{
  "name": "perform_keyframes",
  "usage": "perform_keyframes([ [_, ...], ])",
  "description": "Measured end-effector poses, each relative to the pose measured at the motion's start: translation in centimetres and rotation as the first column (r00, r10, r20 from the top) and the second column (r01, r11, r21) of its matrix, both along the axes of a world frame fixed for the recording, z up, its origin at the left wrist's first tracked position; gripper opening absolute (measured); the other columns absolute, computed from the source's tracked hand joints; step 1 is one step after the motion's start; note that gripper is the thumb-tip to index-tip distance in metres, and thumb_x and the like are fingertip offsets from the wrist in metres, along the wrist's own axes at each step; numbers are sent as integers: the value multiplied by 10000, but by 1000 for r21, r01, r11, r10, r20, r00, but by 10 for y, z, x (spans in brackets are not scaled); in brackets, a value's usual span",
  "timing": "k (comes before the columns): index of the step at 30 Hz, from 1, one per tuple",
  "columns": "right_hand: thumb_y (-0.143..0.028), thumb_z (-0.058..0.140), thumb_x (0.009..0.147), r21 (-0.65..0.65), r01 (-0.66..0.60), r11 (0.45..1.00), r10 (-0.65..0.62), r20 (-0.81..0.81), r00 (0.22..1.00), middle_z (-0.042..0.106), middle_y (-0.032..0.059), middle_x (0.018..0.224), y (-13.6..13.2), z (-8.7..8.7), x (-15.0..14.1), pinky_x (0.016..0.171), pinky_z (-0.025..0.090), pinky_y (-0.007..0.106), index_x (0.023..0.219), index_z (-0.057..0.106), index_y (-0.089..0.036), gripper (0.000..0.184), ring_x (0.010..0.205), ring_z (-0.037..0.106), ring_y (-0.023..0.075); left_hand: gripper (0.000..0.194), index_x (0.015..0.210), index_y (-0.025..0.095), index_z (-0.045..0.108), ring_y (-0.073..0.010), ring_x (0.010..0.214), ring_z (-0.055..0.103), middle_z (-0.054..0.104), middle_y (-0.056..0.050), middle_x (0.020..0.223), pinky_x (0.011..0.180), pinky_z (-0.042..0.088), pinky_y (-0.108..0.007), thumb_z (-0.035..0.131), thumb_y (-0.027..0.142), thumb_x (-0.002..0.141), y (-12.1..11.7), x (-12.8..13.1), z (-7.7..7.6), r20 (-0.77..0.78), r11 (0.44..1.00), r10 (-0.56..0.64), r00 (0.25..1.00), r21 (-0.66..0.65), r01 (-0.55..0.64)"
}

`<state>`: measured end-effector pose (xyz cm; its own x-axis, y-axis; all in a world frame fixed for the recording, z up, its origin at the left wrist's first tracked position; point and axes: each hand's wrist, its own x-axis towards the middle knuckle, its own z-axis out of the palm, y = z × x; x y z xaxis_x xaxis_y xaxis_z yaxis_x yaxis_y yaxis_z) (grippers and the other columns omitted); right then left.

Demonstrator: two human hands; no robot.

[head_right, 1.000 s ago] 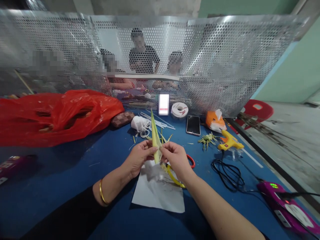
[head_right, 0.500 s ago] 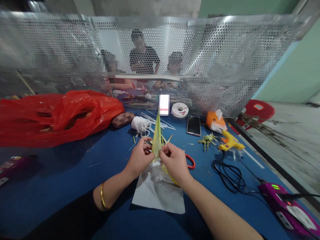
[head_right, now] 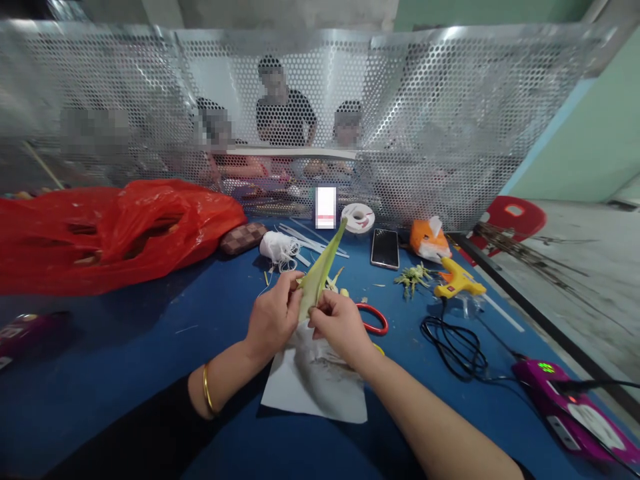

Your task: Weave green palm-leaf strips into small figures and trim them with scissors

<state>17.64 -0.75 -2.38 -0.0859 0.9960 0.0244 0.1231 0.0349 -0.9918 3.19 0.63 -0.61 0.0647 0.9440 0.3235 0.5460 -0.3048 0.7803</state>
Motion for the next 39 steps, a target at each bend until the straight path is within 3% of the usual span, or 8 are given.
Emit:
perform_keyframes([
  [8,-244,610,679,-131,-77,988,57,-146,988,608,-35,517,-3,7,-5,454,432,215,594,534,-195,124,403,519,82,221,942,220,607,-184,788,590,664,-22,868,711,408,-262,391,210,894,12,3,-20,210,988,-34,977,-138,64],
  [12,-221,575,634,-138,-88,986,66,-156,986,588,-41,493,-5,10,-7,443,443,219,580,545,-197,66,395,514,86,161,885,221,601,-173,736,562,643,8,804,669,391,-246,541,366,849,10,2,-15,233,979,-106,967,-145,142],
  [15,-190,535,596,-117,-115,986,95,-165,982,577,-46,483,-4,9,-6,433,437,218,583,573,-197,40,394,499,86,262,877,209,606,-161,709,540,626,22,780,641,383,-233,683,413,732,9,1,-11,261,960,-157,953,-187,209],
  [22,-239,588,649,-97,-146,985,132,-139,981,575,-40,489,-3,13,-1,430,410,217,555,527,-196,121,393,495,80,305,689,181,557,-102,557,446,534,44,626,553,373,-218,659,463,746,14,4,-9,512,932,-89,854,-259,252],
  [27,-239,581,666,-83,-167,982,157,-115,981,576,-39,506,-4,14,-1,432,405,227,570,522,-203,119,399,500,86,197,764,194,585,-120,589,520,603,30,672,577,391,-225,667,373,763,14,-1,-6,261,995,-26,965,-85,50],
  [32,-258,597,720,-57,-170,984,166,-68,984,574,-30,527,-3,10,-1,466,420,247,617,521,-201,140,435,524,106,125,785,205,601,-130,629,544,620,27,697,615,378,-230,597,324,824,7,-4,1,65,998,-49,997,36,47],
  [37,-450,701,715,73,198,978,-196,-28,980,573,-23,609,2,12,5,503,423,257,743,543,-199,299,564,545,141,146,710,203,565,-123,597,506,580,38,640,582,339,-232,609,304,807,-1,0,0,-31,992,-121,992,42,122],
  [39,-457,738,673,74,265,961,-264,-26,964,594,-12,667,6,15,9,503,424,257,765,553,-193,335,585,536,140,143,682,201,547,-117,578,479,550,47,611,575,324,-235,597,267,799,-3,2,-2,-53,986,-156,986,51,159],
])
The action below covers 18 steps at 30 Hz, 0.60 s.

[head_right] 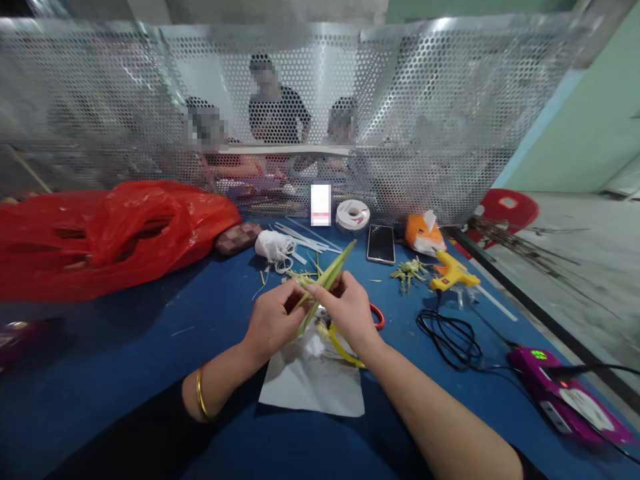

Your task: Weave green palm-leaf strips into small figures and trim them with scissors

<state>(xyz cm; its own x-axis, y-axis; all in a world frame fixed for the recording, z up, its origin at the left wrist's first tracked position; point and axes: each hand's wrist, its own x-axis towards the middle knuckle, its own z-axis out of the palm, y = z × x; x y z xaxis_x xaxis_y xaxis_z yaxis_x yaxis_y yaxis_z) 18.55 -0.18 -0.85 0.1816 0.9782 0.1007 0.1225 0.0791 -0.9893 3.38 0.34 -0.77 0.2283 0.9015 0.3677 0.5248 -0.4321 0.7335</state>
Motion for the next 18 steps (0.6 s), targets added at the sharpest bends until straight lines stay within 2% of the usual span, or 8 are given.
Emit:
perform_keyframes([
  [3,-426,749,654,-37,-27,999,24,-67,997,594,-20,666,3,5,4,497,423,255,794,580,-185,326,555,497,122,151,663,194,538,-110,559,446,510,52,587,563,319,-235,592,259,788,1,2,-2,76,998,-27,997,-54,31],
  [6,-369,747,643,-35,-62,997,56,-136,989,582,-35,631,4,7,6,493,425,250,769,586,-187,274,528,481,112,201,630,187,510,-98,536,410,470,57,568,536,318,-226,616,292,765,7,3,-4,294,976,-29,955,-198,91],
  [10,-327,741,638,3,-48,999,48,-205,978,568,-46,580,4,8,7,492,422,231,695,568,-185,231,510,501,102,250,612,176,503,-74,503,358,437,65,549,503,293,-212,663,332,726,11,4,-5,549,904,38,835,-374,205],
  [13,-358,721,661,-26,-54,998,46,-266,963,577,-39,525,3,8,7,485,420,224,653,549,-184,245,471,506,96,243,657,164,544,-71,514,405,502,48,582,515,321,-207,688,352,711,13,6,-6,631,831,73,772,-467,303],
  [15,-366,715,666,-46,-62,997,46,-283,958,571,-40,489,2,8,7,477,411,218,627,530,-187,261,445,495,90,219,722,156,577,-80,548,457,553,32,636,544,359,-211,700,337,705,13,6,-8,611,840,60,789,-458,291],
  [18,-335,708,657,-56,-77,996,61,-245,968,546,-53,464,2,5,4,461,397,213,609,517,-190,245,424,480,84,233,825,164,594,-97,584,499,575,32,673,573,397,-220,721,310,697,14,5,-11,473,927,19,881,-339,162],
])
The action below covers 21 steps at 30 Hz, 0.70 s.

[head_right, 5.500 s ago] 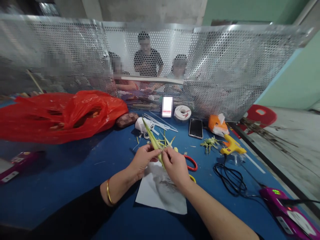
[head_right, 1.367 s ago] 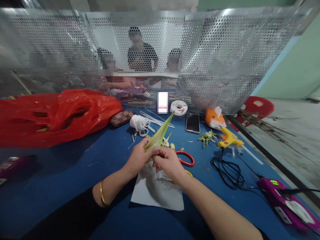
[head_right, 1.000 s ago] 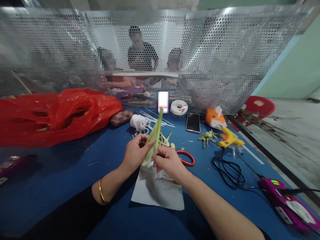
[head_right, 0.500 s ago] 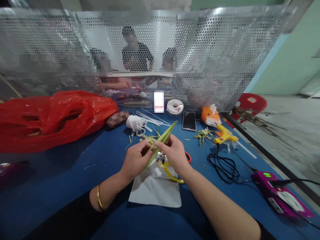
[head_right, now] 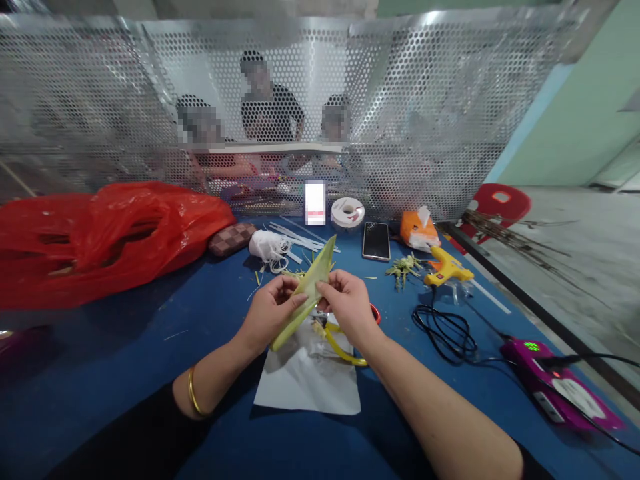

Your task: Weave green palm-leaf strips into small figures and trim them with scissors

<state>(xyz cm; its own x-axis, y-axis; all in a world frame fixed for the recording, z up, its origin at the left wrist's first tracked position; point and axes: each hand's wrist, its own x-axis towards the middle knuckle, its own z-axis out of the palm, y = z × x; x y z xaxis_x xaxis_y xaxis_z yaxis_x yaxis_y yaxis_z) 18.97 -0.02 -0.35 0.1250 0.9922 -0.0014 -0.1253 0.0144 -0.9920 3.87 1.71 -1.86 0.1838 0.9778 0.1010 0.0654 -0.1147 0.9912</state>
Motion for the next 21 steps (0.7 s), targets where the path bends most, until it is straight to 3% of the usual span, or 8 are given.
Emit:
perform_keyframes([
  [5,-287,659,673,16,-100,995,97,146,985,533,-58,467,-5,-5,-8,440,396,223,586,492,-203,207,424,511,105,177,862,184,580,-116,609,555,631,18,726,592,430,-235,664,309,769,-3,-4,3,-235,967,130,963,243,-72],
  [13,-283,635,678,29,-31,999,25,204,979,513,-62,451,-3,-5,-4,449,391,221,576,508,-199,182,428,475,96,77,789,205,551,-118,580,584,639,35,688,598,428,-242,622,229,773,-7,-8,11,-395,916,305,866,371,-153],
  [18,-296,646,646,-4,-26,1000,26,120,992,519,-55,421,-4,0,-4,438,373,217,556,516,-197,187,405,461,90,185,977,226,542,-131,648,623,666,34,746,637,446,-245,599,187,806,-6,-10,7,-325,900,286,901,413,-137],
  [21,-298,671,619,-69,-52,996,53,10,999,520,-52,404,-4,3,-4,433,370,210,557,524,-191,191,389,463,86,182,990,225,584,-133,760,626,668,3,839,710,462,-248,490,133,864,-2,-11,7,-289,865,164,943,502,4],
])
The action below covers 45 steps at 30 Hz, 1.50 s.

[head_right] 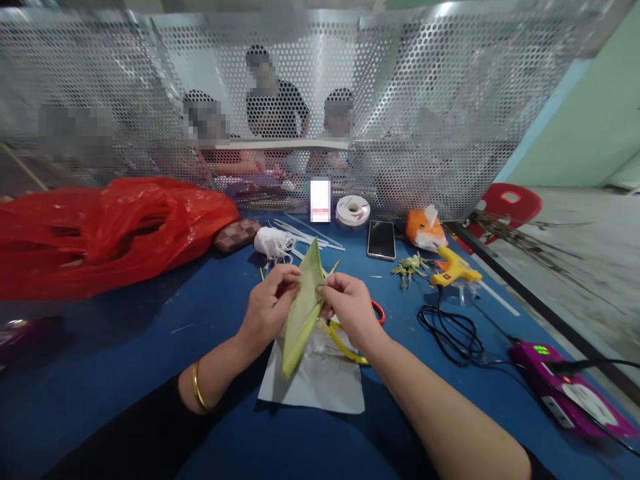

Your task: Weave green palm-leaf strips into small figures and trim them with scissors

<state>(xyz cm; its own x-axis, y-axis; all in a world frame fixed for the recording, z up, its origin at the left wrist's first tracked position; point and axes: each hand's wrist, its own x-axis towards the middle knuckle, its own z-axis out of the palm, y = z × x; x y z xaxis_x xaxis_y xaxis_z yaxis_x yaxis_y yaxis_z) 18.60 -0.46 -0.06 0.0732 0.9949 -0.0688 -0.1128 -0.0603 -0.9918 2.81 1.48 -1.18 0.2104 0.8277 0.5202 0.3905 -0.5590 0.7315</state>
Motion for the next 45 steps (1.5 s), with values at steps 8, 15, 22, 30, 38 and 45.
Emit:
perform_keyframes([
  [8,-273,688,591,45,99,994,-99,4,995,488,-72,411,8,0,8,400,334,196,545,520,-190,192,376,409,68,146,777,200,558,-145,693,529,580,0,777,661,431,-278,561,321,859,1,-3,9,-291,996,-89,952,-9,91],
  [15,-326,681,646,107,161,981,-165,26,986,526,-55,469,10,0,12,413,367,226,590,542,-201,195,397,437,90,101,814,203,595,-123,617,534,605,22,715,612,436,-264,586,177,717,2,6,0,75,903,-176,982,-385,191],
  [22,-328,710,648,118,213,970,-208,-56,977,521,-59,515,13,-5,14,436,391,219,631,579,-188,193,433,451,85,347,953,181,630,-159,687,667,695,-43,862,607,496,-271,611,102,616,-6,11,5,499,571,-112,859,-675,467],
  [30,-437,718,669,53,105,993,-109,83,991,541,-52,523,14,-8,14,441,392,224,708,576,-191,286,444,474,100,604,1202,191,613,-196,833,649,699,-69,1033,705,523,-305,610,86,608,-7,11,-2,251,818,-177,952,-501,284],
  [38,-245,660,633,34,-5,999,-6,301,954,513,-67,501,10,-16,9,437,379,217,602,527,-203,143,447,464,98,673,1245,225,616,-249,974,644,687,-70,1138,751,537,-320,629,68,590,-5,7,4,103,897,-101,990,-420,136],
  [45,-417,686,615,-44,-11,999,15,105,994,570,-24,501,16,-4,18,450,451,244,646,614,-179,251,420,502,105,909,1387,247,473,-221,1030,630,616,-84,1285,684,549,-243,555,-15,521,0,2,13,597,556,-140,790,-613,562],
])
